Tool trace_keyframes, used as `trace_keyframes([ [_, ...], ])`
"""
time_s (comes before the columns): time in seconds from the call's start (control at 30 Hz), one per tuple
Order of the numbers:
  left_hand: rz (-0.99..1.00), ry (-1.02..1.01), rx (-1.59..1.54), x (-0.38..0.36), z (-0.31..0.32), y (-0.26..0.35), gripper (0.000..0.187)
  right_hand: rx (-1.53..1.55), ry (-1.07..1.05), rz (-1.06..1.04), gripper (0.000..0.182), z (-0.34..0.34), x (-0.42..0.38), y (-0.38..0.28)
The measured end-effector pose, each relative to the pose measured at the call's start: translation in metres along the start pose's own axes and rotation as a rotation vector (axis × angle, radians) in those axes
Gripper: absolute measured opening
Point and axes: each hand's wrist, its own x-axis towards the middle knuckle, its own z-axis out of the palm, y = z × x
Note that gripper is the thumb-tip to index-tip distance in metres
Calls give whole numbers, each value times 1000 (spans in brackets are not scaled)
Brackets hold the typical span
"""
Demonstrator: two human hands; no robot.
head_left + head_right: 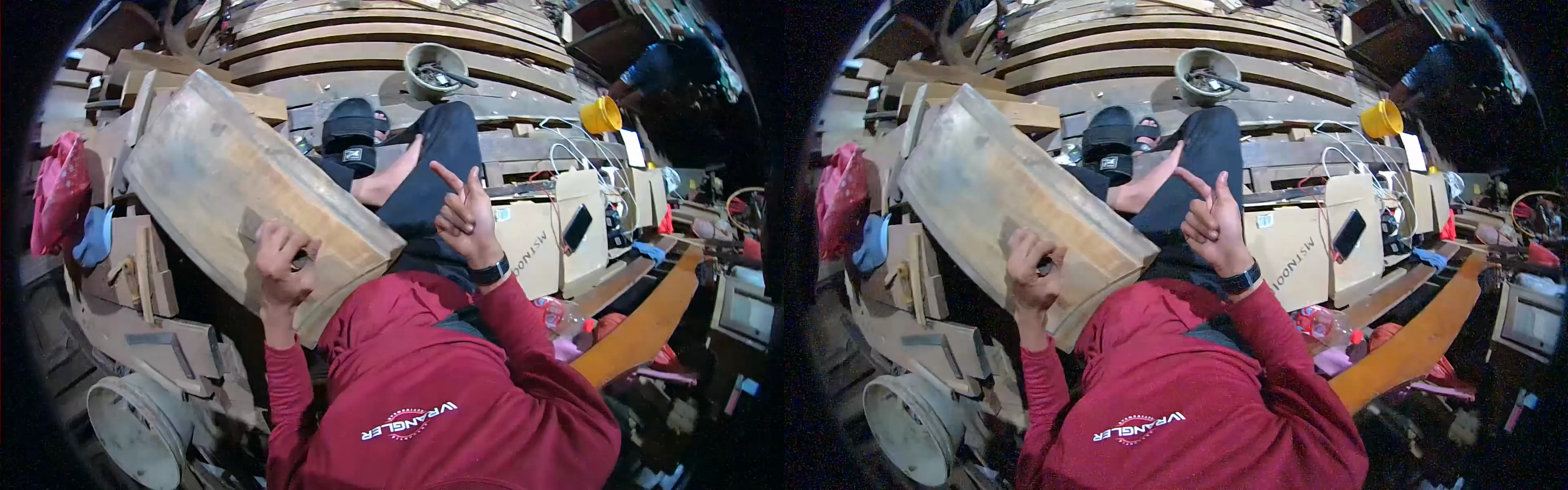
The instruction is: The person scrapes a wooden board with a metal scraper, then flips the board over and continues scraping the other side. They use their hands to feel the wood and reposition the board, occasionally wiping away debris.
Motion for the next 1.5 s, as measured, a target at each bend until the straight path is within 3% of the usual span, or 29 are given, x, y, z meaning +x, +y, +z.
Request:
trace_keyframes([
  [0.07,11,-5,8,-1,-3,-2,15,-124,107,54,68,21,14,13],
  [0.17,41,5,44,7,-14,-6,14,-54,-112,191,69,85,56,46],
  [0.23,7,8,43,1,-20,-14,13,-231,-261,207,66,120,87,78],
  [0.3,-25,10,43,-4,-28,-11,15,-225,-102,229,65,160,105,109],
  [0.4,-41,13,38,-17,-28,-12,17,-475,-106,114,60,129,152,162],
  [0.57,-162,122,164,-20,-15,-2,23,-687,-47,-92,52,138,177,208],
  [0.8,-339,232,132,-19,-6,7,36,-643,-114,-43,33,151,178,206],
  [0.97,-395,224,99,-17,-8,13,51,-611,-92,-67,31,159,175,204],
  [1.17,-462,191,46,-8,-20,14,89,-737,-191,-164,30,165,170,205],
  [1.4,-462,191,73,-6,-13,20,89,-714,-14,-172,29,155,172,191],
  [1.5,-425,187,120,-10,-8,19,82,-991,-23,-340,27,138,162,176],
])
